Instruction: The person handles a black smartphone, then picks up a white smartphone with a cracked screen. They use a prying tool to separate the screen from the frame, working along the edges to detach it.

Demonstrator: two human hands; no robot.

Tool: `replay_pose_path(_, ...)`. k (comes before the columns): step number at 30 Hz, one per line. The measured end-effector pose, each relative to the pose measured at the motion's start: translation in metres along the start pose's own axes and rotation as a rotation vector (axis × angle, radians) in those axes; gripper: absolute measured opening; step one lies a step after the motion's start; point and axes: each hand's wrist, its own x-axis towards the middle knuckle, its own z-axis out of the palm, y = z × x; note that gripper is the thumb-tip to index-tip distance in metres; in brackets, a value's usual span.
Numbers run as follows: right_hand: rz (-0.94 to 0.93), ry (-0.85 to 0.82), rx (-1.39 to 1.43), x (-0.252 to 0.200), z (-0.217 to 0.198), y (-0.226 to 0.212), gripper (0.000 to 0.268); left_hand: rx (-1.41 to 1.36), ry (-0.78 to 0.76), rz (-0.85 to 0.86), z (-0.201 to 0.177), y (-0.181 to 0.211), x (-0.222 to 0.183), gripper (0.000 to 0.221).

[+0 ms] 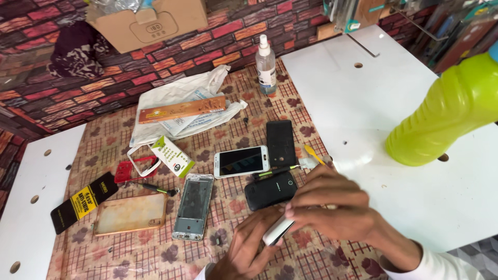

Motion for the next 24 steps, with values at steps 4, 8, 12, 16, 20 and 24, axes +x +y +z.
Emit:
replay_pose_path(4,0.031,0.008,0.178,-0.009,0.014,0.006,0.031,0.03,0.097,0.087,0.012,-0.021,-0.007,0.036)
replay_pose_path(8,0.344,-0.01,0.511,-0.03,0.015,0.017,0.046,0.025,0.119,0.137,0.019,-0.039,-0.016,0.042)
replay_pose_path(12,0.608,-0.05,0.833,-0.055,0.02,0.024,0.036,0.034,0.101,0.129,0.016,-0.042,-0.019,0.034)
replay_pose_path(16,0.497,-0.043,0.862,-0.064,0.024,0.028,0.023,-0.006,0.08,0.076,0.01,-0.036,-0.015,0.03)
replay_pose_path(20,0.501,-0.043,0.898,-0.058,0.024,0.028,0.021,-0.005,0.078,0.073,0.01,-0.031,-0.011,0.029)
replay_pose_path(24,0.48,-0.116,0.874,-0.052,0.019,0.026,0.024,0.015,0.059,0.1,0.011,-0.031,-0.011,0.03)
